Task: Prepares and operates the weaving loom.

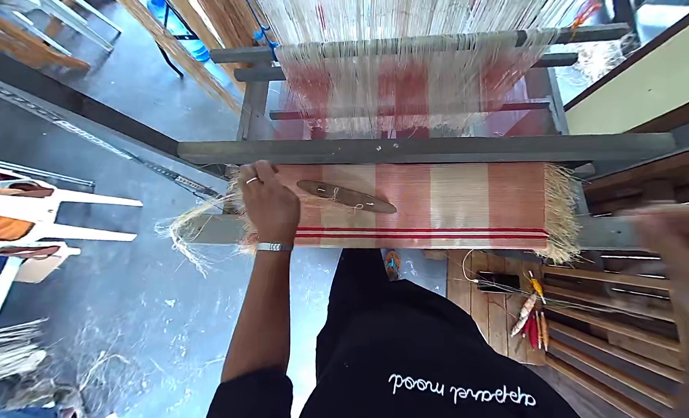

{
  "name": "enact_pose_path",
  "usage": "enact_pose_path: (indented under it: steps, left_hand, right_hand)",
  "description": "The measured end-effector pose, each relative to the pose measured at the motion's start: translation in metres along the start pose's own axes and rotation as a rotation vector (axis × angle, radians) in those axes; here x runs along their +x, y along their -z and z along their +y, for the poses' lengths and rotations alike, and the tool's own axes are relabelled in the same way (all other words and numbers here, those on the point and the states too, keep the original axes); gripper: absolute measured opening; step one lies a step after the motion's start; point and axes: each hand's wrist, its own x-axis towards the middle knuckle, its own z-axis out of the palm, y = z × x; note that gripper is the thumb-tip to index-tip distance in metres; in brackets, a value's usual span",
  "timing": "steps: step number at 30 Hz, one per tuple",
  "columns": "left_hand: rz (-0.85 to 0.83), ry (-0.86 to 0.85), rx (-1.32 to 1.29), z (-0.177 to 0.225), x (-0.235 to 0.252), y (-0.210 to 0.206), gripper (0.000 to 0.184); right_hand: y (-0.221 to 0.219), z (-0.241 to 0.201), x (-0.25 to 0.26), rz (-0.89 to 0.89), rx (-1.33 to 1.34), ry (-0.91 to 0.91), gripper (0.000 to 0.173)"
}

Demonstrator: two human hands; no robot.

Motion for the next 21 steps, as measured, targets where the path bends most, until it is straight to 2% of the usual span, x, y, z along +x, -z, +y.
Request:
enact_pose_path:
  steps: [1,3,4,7,9,11,13,15,17,21]
  left_hand:
    - [0.036,-0.057,-0.031,0.010,0.001,-0.001,0.038]
    - [0.045,-0.125,-0.074,0.021,0.003,0.000,0.051]
    - [0.032,-0.150,-0.091,0.025,0.003,0.001,0.051]
    - [-0.057,-0.192,-0.207,0.019,0.011,-0.017,0.032]
    - [-0.230,-0.211,-0.242,0.002,0.023,-0.042,0.029]
    - [-0.382,-0.222,-0.199,-0.016,0.028,-0.069,0.031]
    - [-0.444,-0.192,-0.109,-0.025,0.020,-0.082,0.039]
    - [-0.417,-0.193,-0.046,-0.029,0.009,-0.086,0.039]
    - [-0.396,-0.238,0.015,-0.030,0.003,-0.088,0.030]
    - [-0.396,-0.431,0.152,-0.011,0.007,-0.089,0.019]
  right_hand:
    - [-0.038,-0.003,0.015,-0.054,-0.010,0.063,0.032]
    - [-0.105,-0.012,0.035,-0.134,-0.012,0.127,0.030]
    - [-0.134,-0.016,0.041,-0.164,0.016,0.163,0.028]
    - [-0.201,-0.026,0.056,-0.249,0.183,0.175,0.024]
    - [-0.232,-0.035,0.063,-0.288,0.280,0.111,0.022]
    - [-0.253,-0.041,0.069,-0.322,0.316,0.040,0.020]
    - [-0.264,-0.043,0.074,-0.361,0.296,-0.025,0.020]
    - [-0.271,-0.040,0.077,-0.375,0.264,-0.066,0.021]
    - [-0.278,-0.035,0.076,-0.378,0.237,-0.096,0.022]
    - [-0.284,-0.033,0.078,-0.345,0.224,-0.163,0.022]
